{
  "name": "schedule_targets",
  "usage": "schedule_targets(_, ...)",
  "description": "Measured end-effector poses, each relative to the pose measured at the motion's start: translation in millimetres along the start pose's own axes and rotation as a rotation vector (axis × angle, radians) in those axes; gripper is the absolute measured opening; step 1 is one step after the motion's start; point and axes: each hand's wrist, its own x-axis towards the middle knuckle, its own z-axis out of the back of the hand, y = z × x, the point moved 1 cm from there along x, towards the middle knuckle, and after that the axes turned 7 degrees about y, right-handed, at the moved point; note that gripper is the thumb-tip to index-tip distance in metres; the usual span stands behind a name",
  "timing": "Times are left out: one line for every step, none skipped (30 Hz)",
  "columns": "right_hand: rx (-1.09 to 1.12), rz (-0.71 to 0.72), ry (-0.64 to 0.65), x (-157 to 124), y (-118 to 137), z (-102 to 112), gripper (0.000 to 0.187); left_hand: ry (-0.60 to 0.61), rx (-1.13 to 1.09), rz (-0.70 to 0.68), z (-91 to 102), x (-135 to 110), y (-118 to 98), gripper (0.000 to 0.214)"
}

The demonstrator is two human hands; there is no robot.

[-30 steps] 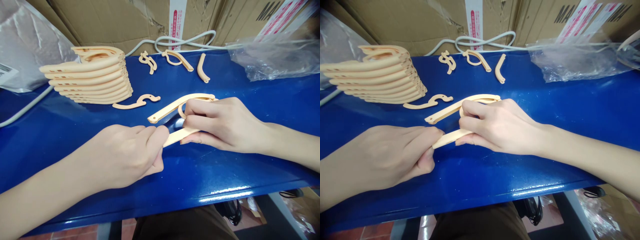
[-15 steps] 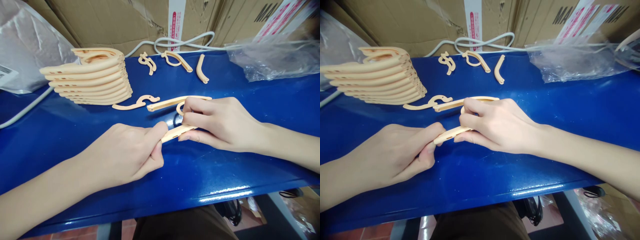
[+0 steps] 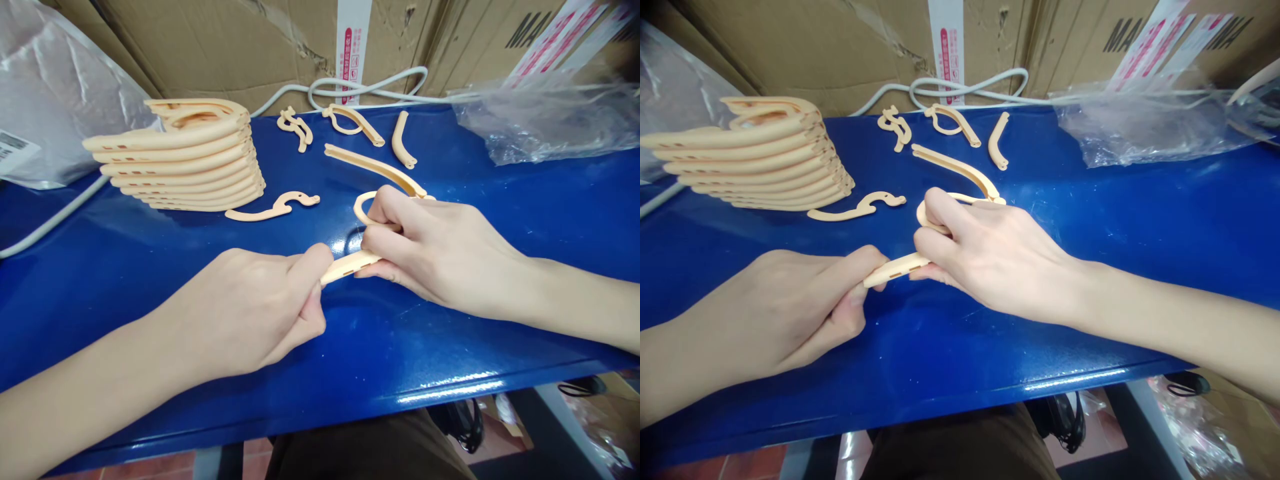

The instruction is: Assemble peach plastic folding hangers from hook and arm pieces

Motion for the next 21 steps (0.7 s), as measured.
schedule_targets(-0.026,-0.001,-0.021,1,0,0,0.046,0.021,-0.052,0.026,1.3,0,-1,0.024)
schedule_targets(-0.047,-0.004,-0.035,1,1,0,0.046,0.039,-0.103,0.046,3.0,1,-2,0.024)
schedule_targets(-0.063,-0.008,-0.041,2,2,0,0.045,0.055,-0.155,0.06,4.8,1,-4,0.024)
schedule_targets(-0.072,-0.013,-0.039,3,2,0,0.045,0.071,-0.202,0.073,6.6,1,-5,0.024)
schedule_targets(-0.075,-0.014,-0.036,3,3,1,0.044,0.089,-0.244,0.085,8.3,1,-6,0.024)
schedule_targets(-0.075,-0.016,-0.033,3,3,1,0.044,0.106,-0.281,0.094,9.7,2,-6,0.025)
schedule_targets(-0.076,-0.015,-0.032,3,3,1,0.044,0.122,-0.31,0.101,10.8,2,-6,0.025)
schedule_targets(-0.081,-0.013,-0.033,3,4,1,0.045,0.136,-0.332,0.107,11.7,3,-6,0.026)
schedule_targets(-0.091,-0.008,-0.036,3,4,1,0.045,0.148,-0.35,0.111,12.1,3,-6,0.026)
schedule_targets(-0.108,-0.003,-0.04,3,4,1,0.046,0.16,-0.366,0.111,12.3,4,-5,0.026)
schedule_targets(-0.129,0.002,-0.042,3,3,1,0.046,0.172,-0.382,0.109,12.1,4,-5,0.026)
schedule_targets(-0.152,0.009,-0.043,2,3,0,0.047,0.184,-0.394,0.106,11.7,5,-4,0.026)
schedule_targets(-0.174,0.018,-0.047,2,2,0,0.047,0.198,-0.402,0.102,11.1,5,-3,0.025)
schedule_targets(-0.193,0.03,-0.052,2,1,0,0.048,0.211,-0.405,0.097,10.5,5,-2,0.024)
schedule_targets(-0.21,0.042,-0.06,2,0,0,0.048,0.221,-0.403,0.093,9.9,6,-1,0.022)
schedule_targets(-0.224,0.056,-0.07,2,0,0,0.049,0.229,-0.399,0.093,9.6,5,0,0.02)
schedule_targets(-0.234,0.07,-0.082,3,-1,0,0.049,0.239,-0.395,0.094,9.5,5,0,0.018)
schedule_targets(-0.241,0.079,-0.09,3,-1,1,0.049,0.249,-0.392,0.099,9.7,5,1,0.017)
schedule_targets(-0.244,0.082,-0.088,4,-1,2,0.05,0.257,-0.392,0.105,10.3,4,1,0.017)
schedule_targets(-0.245,0.079,-0.079,6,0,2,0.05,0.268,-0.395,0.111,11.2,4,1,0.017)
schedule_targets(-0.245,0.073,-0.067,7,0,3,0.051,0.285,-0.402,0.117,12.2,3,1,0.018)
